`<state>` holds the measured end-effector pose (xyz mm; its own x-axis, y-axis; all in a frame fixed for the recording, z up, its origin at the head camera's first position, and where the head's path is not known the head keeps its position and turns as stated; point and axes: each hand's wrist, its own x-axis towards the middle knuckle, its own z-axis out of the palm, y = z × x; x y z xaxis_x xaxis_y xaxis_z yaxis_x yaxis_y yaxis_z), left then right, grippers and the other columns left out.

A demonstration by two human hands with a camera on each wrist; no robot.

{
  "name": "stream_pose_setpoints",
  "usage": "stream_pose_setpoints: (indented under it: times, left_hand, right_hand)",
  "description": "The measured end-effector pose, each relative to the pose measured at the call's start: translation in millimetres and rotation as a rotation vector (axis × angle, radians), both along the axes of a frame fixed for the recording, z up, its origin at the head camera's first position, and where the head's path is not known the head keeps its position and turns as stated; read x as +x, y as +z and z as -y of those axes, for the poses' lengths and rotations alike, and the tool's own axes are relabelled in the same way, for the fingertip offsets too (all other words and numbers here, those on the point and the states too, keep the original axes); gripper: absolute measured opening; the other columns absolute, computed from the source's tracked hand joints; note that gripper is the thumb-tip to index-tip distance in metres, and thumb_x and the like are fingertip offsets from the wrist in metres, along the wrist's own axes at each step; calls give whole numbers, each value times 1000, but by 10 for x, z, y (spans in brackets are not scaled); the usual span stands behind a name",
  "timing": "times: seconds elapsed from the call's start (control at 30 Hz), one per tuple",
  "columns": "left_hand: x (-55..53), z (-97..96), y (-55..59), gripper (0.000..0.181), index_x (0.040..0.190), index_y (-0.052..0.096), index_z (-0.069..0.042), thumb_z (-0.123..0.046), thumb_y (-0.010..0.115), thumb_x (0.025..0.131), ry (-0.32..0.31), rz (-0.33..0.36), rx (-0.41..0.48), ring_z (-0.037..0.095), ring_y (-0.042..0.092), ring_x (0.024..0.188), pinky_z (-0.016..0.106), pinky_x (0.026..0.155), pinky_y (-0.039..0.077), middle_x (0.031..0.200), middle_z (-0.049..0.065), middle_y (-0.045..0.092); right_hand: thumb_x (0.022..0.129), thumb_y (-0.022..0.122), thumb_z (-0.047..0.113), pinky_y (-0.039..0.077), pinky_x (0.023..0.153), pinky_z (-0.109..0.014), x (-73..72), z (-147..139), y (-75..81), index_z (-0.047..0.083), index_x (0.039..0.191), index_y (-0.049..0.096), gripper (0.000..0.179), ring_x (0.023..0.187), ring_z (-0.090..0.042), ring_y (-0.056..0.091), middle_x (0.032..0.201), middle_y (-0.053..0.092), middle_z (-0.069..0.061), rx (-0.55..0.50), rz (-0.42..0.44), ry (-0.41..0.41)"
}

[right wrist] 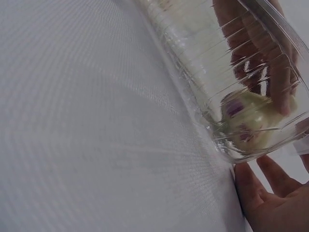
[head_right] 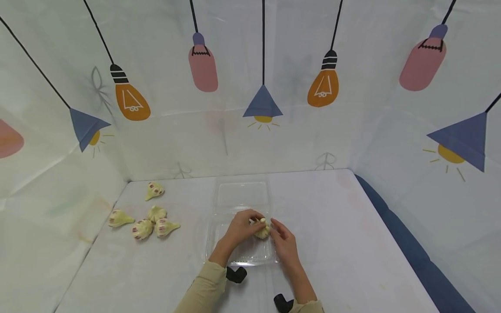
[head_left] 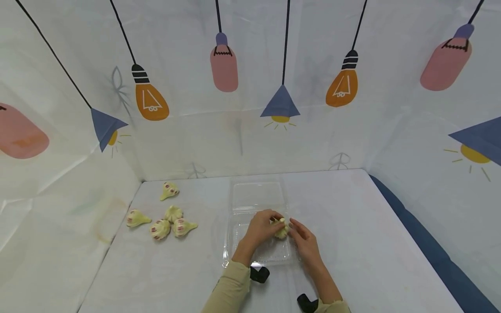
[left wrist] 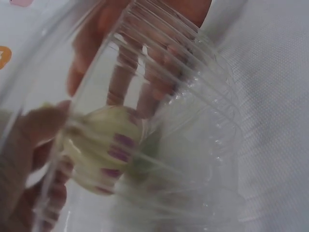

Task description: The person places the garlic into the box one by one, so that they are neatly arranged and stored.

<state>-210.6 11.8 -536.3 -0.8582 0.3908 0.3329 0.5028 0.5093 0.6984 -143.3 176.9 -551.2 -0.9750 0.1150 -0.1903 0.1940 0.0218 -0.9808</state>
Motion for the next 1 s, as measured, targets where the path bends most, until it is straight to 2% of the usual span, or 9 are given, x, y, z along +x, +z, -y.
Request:
stream_pose_setpoints:
  times: [0.23, 0.5, 0.8, 1.0]
  left_hand:
    - [28, 27, 45, 25, 100, 75, -12, -27, 81, 81, 16, -24, -5, 13, 65, 86, 23, 75, 50, 94, -4, 72]
    - [73, 85, 149, 24, 101, 75, -13, -29, 79, 83, 17, -68, -28, 15, 66, 87, 23, 74, 50, 96, -4, 72]
    - [87, 259, 235, 24, 102, 74, -15, -28, 79, 83, 44, -104, -80, 13, 65, 86, 21, 72, 50, 96, -5, 71]
    - [180, 407, 261, 22, 103, 74, -15, -26, 78, 84, 62, -108, -84, 14, 64, 86, 23, 71, 50, 97, -5, 70]
  right_hand:
    - [101, 55, 22, 36, 105, -47, 0, 15, 0, 11, 141, 50, 42, 134, -29, 40, 146, 43, -15, -21, -12, 10]
    - [101, 54, 19, 38, 103, -47, 2, 10, 4, 12, 141, 51, 40, 134, -29, 39, 144, 45, -16, -18, 8, -1]
    - [101, 54, 17, 42, 101, -42, -54, 41, 5, 12, 140, 52, 39, 130, -29, 44, 144, 46, -16, 10, 13, -9]
    - [100, 54, 15, 45, 97, -38, -13, 38, -18, 10, 139, 52, 39, 127, -30, 47, 142, 48, -17, 47, 14, -30]
